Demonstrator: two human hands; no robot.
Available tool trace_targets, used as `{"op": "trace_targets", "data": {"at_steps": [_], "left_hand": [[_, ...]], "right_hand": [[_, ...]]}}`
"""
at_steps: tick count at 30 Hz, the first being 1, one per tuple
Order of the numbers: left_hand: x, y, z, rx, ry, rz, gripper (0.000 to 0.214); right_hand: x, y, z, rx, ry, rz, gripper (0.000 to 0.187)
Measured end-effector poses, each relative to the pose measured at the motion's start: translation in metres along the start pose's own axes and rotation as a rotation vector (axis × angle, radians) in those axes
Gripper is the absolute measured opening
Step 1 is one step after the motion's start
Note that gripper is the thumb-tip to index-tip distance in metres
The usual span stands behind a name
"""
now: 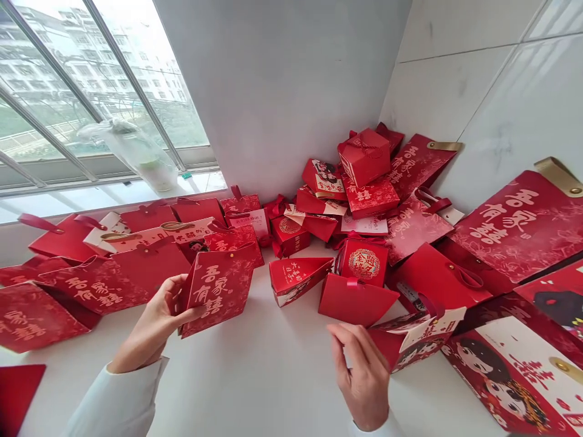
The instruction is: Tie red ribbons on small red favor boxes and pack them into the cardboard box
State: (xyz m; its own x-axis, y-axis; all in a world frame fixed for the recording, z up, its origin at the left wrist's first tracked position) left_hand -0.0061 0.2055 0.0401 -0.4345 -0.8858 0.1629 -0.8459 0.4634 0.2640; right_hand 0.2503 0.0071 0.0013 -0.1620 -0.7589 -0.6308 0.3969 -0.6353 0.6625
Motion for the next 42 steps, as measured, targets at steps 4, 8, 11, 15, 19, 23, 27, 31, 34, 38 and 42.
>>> {"op": "trace_targets", "data": {"at_steps": [4,8,11,15,19,23,27,31,34,38,42], "left_hand": [[-0.002,-0.022,0.029,0.151,-0.058,-0.148,0.056],[0.007,-0.029,0.051,0.134,-0.063,-0.208,0.052],[0.013,-0.025,0.048,0.060,-0.142,-0.165,0.062],[0.007,-0.016,0.038,-0.083,-0.185,-0.030,0.046],[-0.001,-0.002,0.036,-0.165,-0.179,-0.108,0.043],[0.007,0.015,0.034,-0.153,-0.157,-0.177,0.047],[0.024,0.042,0.035,-0.141,-0.112,-0.249,0.052],[0.033,0.072,0.040,-0.123,-0.095,-0.271,0.053],[0.034,0.089,0.042,-0.117,-0.098,-0.250,0.050],[0.035,0.107,0.047,-0.091,-0.109,-0.328,0.054],[0.033,0.121,0.055,-0.047,-0.147,-0.418,0.054]], "right_hand": [[-0.007,0.023,0.000,0.139,-0.009,-0.090,0.015],[-0.007,0.018,0.002,0.174,0.043,0.000,0.016],[-0.003,0.019,0.004,0.206,0.060,-0.040,0.020],[-0.009,0.044,0.000,0.377,-0.043,-0.253,0.029],[-0.035,0.065,-0.013,0.500,-0.059,-0.084,0.047],[-0.054,0.059,-0.030,0.457,-0.002,0.252,0.044],[-0.053,0.051,-0.039,0.270,0.027,0.381,0.042],[-0.056,0.051,-0.027,0.089,0.146,0.473,0.029],[-0.070,0.040,0.005,-0.135,0.240,0.584,0.020],[-0.097,-0.007,0.060,-0.354,0.220,0.711,0.025],[-0.132,-0.066,0.100,-0.371,0.193,0.699,0.019]]}}
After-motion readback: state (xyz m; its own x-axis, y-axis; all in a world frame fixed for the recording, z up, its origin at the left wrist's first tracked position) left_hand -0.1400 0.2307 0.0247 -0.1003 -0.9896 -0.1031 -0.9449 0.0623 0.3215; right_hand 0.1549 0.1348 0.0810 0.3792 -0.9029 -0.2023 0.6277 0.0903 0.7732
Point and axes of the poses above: each hand's wrist, its own x-axis away from the middle knuckle, its own y-axis out of the back of the hand, z = x × y, the point moved 3 cm from there along -x, towards the middle knuckle, and after that the axes turned 15 degrees about z, right-handed, at the moved point
